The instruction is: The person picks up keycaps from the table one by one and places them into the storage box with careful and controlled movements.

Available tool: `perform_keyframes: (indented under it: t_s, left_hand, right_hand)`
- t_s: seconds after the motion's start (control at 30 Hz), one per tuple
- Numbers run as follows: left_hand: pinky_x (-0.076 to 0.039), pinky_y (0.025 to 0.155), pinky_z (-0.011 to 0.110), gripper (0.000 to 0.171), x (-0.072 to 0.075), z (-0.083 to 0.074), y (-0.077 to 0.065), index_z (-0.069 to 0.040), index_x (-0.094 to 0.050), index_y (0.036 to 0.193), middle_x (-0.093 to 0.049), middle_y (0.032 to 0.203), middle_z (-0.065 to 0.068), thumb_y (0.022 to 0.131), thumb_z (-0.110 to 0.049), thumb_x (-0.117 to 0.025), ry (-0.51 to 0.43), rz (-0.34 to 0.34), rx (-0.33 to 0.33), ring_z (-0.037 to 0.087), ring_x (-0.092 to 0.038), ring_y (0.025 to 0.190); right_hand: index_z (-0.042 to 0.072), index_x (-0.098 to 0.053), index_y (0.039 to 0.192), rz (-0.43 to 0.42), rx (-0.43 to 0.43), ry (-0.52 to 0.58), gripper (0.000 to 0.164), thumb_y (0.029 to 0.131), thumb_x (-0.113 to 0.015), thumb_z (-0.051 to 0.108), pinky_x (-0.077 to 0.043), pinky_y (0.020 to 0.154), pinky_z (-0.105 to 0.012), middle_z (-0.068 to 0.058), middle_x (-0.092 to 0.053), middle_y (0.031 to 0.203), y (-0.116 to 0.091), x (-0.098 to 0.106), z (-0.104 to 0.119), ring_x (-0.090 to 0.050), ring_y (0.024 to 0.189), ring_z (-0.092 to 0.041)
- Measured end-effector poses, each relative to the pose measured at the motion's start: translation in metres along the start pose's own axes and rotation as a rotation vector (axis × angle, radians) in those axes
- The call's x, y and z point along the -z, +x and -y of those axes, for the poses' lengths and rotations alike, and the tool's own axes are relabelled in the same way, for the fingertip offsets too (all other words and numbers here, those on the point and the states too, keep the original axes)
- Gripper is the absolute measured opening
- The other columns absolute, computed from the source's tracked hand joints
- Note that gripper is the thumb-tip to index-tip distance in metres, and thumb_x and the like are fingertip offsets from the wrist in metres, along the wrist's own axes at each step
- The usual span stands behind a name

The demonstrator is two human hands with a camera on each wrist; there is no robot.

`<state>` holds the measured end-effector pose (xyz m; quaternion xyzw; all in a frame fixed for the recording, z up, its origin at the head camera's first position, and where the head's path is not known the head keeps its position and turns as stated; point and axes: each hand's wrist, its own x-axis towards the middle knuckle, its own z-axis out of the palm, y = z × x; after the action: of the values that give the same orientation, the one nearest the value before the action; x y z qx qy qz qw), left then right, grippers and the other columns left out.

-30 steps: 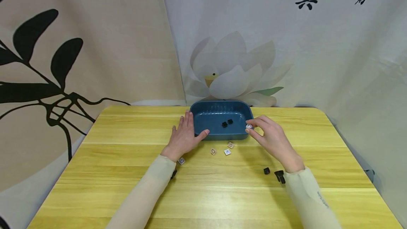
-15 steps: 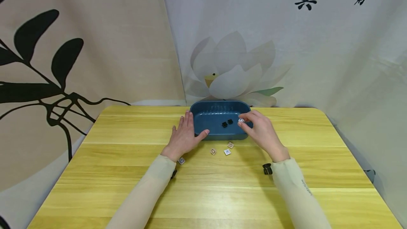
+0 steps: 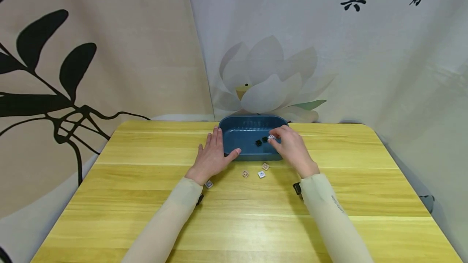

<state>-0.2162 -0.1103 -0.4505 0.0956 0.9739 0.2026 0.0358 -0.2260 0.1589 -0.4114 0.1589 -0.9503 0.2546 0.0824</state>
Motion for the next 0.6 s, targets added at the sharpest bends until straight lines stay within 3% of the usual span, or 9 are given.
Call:
perform_keyframes:
  t_s: [0.6]
  left_hand:
    - [-0.016,0.119,0.07,0.111,0.0,-0.001,0.001,-0.001,-0.001,0.165,0.006,0.173,0.013,0.096,-0.079,-0.039,0.009,0.017,0.028,0.038,-0.007,0.158]
  right_hand:
    - [0.004,-0.077,0.113,0.12,-0.082,-0.089,0.024,0.098,-0.075,0.022,-0.055,0.085,-0.045,-0.012,-0.069,0.106,0.019,-0.017,-0.003,-0.065,0.095,-0.028]
